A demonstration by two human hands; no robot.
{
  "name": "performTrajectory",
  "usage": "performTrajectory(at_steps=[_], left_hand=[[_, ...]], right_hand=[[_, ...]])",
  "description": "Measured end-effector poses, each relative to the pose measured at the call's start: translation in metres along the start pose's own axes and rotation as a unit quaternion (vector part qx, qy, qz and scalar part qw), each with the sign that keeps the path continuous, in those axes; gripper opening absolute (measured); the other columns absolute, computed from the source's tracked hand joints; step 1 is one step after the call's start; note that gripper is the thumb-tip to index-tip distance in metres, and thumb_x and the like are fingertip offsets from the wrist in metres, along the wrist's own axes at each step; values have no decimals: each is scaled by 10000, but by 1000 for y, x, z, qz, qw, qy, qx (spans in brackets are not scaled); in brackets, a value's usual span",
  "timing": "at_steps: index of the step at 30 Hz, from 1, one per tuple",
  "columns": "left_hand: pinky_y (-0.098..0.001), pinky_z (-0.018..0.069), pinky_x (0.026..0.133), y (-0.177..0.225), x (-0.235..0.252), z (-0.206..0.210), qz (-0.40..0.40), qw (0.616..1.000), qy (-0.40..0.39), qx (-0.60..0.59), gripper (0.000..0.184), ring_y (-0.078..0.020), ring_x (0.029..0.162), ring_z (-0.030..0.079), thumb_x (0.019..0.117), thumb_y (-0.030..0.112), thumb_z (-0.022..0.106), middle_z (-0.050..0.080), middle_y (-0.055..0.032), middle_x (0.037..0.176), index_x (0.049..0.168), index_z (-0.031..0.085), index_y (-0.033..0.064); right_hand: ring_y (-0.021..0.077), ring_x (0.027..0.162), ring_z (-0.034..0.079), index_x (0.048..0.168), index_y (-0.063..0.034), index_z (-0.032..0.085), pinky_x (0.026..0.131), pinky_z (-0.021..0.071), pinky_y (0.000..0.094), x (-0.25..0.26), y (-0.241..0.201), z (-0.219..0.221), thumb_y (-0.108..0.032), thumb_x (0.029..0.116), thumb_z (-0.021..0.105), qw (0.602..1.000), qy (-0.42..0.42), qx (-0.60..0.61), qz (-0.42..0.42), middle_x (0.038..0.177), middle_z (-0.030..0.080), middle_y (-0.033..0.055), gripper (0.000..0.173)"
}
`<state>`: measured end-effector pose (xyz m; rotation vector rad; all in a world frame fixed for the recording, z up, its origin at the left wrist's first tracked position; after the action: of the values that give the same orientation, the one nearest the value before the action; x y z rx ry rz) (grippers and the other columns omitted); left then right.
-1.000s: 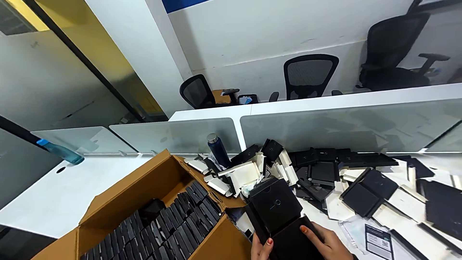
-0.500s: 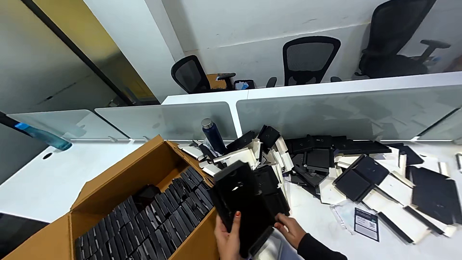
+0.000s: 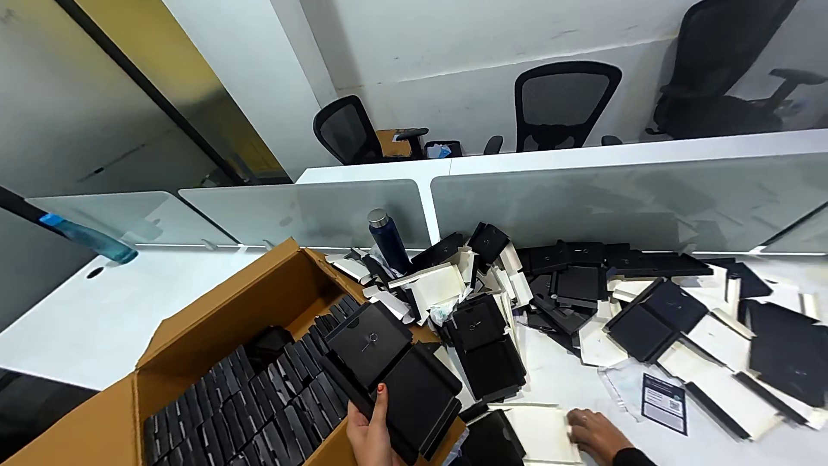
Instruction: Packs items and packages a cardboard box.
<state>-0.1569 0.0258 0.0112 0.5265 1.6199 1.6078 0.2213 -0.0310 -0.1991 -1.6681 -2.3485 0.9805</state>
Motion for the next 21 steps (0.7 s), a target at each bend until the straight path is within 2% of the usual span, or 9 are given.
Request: performTrajectory(at_steps=[3, 5, 6, 8, 10, 11, 14, 17, 21], left_hand=[[-202, 580, 758, -5, 0, 1, -5, 1000, 3, 6, 365, -31, 842, 671, 1011, 5, 565, 636, -107, 1066, 1348, 452, -77], [-204, 578, 764, -9, -1, 1, -10, 1000, 4, 9, 361, -38, 848, 672, 1013, 7, 565, 635, -113, 1074, 1347, 456, -75], [-207, 576, 769, -10, -1, 2, -14, 1000, 4, 12, 359, -42, 856, 670, 1015, 8, 563, 632, -120, 1081, 1347, 456, -77], [-213, 573, 780, -12, -2, 6, -22, 1000, 1, 22, 360, -51, 871, 668, 1019, 14, 561, 630, -134, 1095, 1352, 458, -77], [-221, 568, 787, -13, -3, 13, -28, 999, -9, 30, 378, -65, 884, 662, 1022, 15, 557, 625, -151, 1115, 1371, 448, -80], [-223, 567, 788, -13, -3, 18, -30, 999, -17, 31, 383, -68, 887, 660, 1022, 18, 558, 623, -154, 1123, 1375, 448, -80], [-229, 568, 789, -12, -6, 32, -31, 998, -43, 24, 363, -69, 882, 662, 1035, 49, 552, 626, -146, 1115, 1363, 457, -75], [-235, 573, 816, -10, -10, 41, -30, 997, -71, 23, 387, -67, 907, 671, 1062, 94, 515, 634, -154, 1141, 1404, 434, -69], [-238, 582, 809, -15, -17, 47, -41, 993, -104, 40, 378, -62, 885, 681, 1090, 150, 460, 648, -149, 1104, 1392, 445, -76]], right_hand=[[538, 1288, 523, 1122, 79, 733, 1052, 398, 662, -24, 13, -21, 68, 893, 640, 980, -17, -36, 195, 1363, 577, 343, 247], [585, 1291, 496, 1131, 120, 714, 1058, 388, 687, -27, 3, -30, 142, 824, 652, 969, 69, -22, 237, 1387, 536, 383, 314], [611, 1256, 514, 1126, 128, 711, 1031, 406, 706, -23, -13, -34, 159, 795, 656, 970, 121, -8, 209, 1361, 543, 405, 337], [604, 1258, 527, 1192, 111, 692, 1032, 422, 705, -5, -56, -38, 87, 814, 682, 983, 140, 24, 115, 1372, 545, 395, 379], [548, 1291, 542, 1265, 64, 677, 1047, 432, 682, 17, -92, -23, -70, 860, 760, 995, 88, 42, -28, 1408, 552, 349, 434], [521, 1311, 542, 1301, 28, 667, 1042, 442, 680, 28, -98, -7, -125, 840, 805, 992, 55, 33, -106, 1432, 547, 324, 506], [487, 1421, 442, 1393, -36, 624, 1119, 355, 670, 47, -85, 37, -51, 777, 842, 982, -64, -12, -177, 1539, 467, 273, 654], [464, 1478, 367, 1436, -54, 586, 1184, 272, 652, 49, -63, 31, -184, 784, 866, 992, -92, -28, -87, 1597, 389, 260, 721], [543, 1445, 333, 1584, -153, 397, 1092, 278, 745, 45, -36, -9, -228, 662, 952, 989, -103, -70, 79, 1593, 327, 319, 1078]])
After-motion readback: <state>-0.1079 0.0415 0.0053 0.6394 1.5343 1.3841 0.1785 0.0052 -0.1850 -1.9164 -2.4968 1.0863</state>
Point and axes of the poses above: each hand's wrist, its own x-axis towards the middle knuckle, its own z-axis out of the palm, y = z × x, the point moved 2 cm from there along x, towards the middle knuckle
